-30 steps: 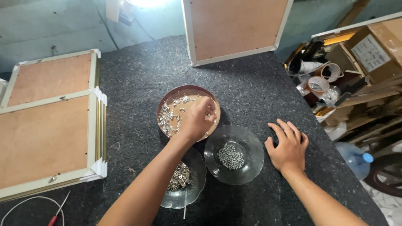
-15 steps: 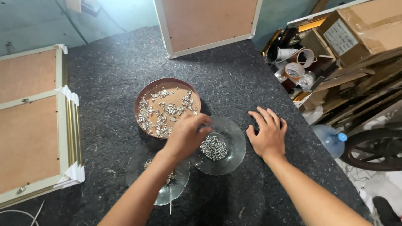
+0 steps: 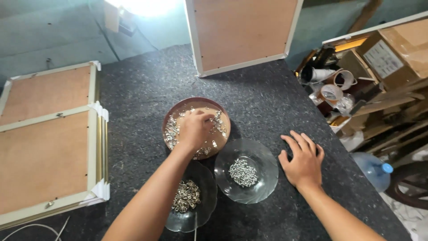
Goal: Sorting small metal frame hardware components from a central bowl into separate glass dishes.
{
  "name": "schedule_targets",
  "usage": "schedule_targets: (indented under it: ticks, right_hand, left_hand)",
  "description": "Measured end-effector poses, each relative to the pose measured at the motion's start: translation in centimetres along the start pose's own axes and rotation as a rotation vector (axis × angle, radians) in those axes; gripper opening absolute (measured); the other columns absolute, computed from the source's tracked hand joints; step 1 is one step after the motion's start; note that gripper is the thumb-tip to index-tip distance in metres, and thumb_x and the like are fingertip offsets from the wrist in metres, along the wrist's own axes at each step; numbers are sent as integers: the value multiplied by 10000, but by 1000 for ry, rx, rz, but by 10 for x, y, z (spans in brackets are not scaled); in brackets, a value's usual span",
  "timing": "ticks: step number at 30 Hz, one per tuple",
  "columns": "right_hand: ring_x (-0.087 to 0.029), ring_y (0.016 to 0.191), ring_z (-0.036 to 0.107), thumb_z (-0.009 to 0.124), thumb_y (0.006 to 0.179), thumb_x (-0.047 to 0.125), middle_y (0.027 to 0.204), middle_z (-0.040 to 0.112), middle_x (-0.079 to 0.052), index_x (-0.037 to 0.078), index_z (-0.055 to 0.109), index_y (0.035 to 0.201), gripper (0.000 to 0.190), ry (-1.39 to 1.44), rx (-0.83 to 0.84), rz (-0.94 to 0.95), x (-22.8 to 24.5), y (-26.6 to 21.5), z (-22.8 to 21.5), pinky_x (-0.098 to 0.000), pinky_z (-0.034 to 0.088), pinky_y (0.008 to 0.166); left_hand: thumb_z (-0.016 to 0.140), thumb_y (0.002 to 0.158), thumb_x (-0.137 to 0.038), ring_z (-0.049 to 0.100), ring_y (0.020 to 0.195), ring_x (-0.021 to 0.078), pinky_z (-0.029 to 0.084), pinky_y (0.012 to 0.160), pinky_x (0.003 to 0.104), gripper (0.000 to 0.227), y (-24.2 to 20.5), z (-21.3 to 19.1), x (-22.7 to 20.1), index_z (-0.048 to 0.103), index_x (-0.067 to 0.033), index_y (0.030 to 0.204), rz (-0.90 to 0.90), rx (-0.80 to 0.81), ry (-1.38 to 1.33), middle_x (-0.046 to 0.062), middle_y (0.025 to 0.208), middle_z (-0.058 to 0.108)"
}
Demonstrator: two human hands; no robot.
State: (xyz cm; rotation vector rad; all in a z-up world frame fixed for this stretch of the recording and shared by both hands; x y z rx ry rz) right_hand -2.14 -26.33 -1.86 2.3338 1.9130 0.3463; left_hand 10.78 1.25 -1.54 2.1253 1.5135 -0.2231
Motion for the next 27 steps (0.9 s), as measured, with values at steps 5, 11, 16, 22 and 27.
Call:
schedule_targets:
  ticks: [5, 11, 16, 22, 27]
  right_hand:
    - [-127, 1249, 357, 458, 768, 349, 1309, 438, 112, 365, 498, 1161, 395, 12, 24, 25, 0, 0, 1, -468, 244, 1018]
    - [-134, 1256, 354, 453, 780, 344, 1313, 440, 103, 354, 504, 1163, 386, 14, 51, 40, 2, 1, -2, -477, 238, 1020]
    - [-138, 1262, 345, 449, 781, 353, 1327, 429, 99, 353, 497, 1174, 396, 17, 63, 38, 1, 1, -1, -477, 229, 1019]
    - [-143, 1269, 333, 445, 790, 358, 1332, 422, 98, 349, 492, 1180, 393, 29, 75, 41, 1, 1, 0, -481, 218, 1022]
    - [-152, 1266, 335, 448, 784, 343, 1324, 433, 86, 339, 504, 1172, 392, 35, 70, 35, 3, 0, -3, -480, 213, 1021]
  left_hand:
    - [665, 688, -327, 519, 773, 176, 450, 639, 295, 88, 1, 28, 8, 639, -312, 770, 54, -69, 221, -73, 743, 582]
    - [661, 688, -234, 559, 684, 201, 460, 557, 293, 98, -1, 41, 12, 604, -187, 753, 147, -172, 383, -8, 662, 572]
    - [616, 725, -141, 568, 670, 241, 484, 570, 313, 71, -2, 25, 12, 563, -155, 769, 95, -178, 219, 31, 659, 560]
    - [647, 743, -192, 608, 714, 235, 478, 662, 351, 79, -6, -7, 3, 585, -230, 773, -128, -101, -58, -19, 688, 626]
    - [607, 762, -123, 617, 737, 272, 478, 669, 362, 81, -19, -23, -31, 620, -184, 814, -203, -46, -474, 35, 746, 655]
Point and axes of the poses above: each hand's wrist, its own y-axis towards the middle knuckle, its own z-axis out of the palm, x = y × z, the point moved 4 cm from there along y, towards the middle knuckle
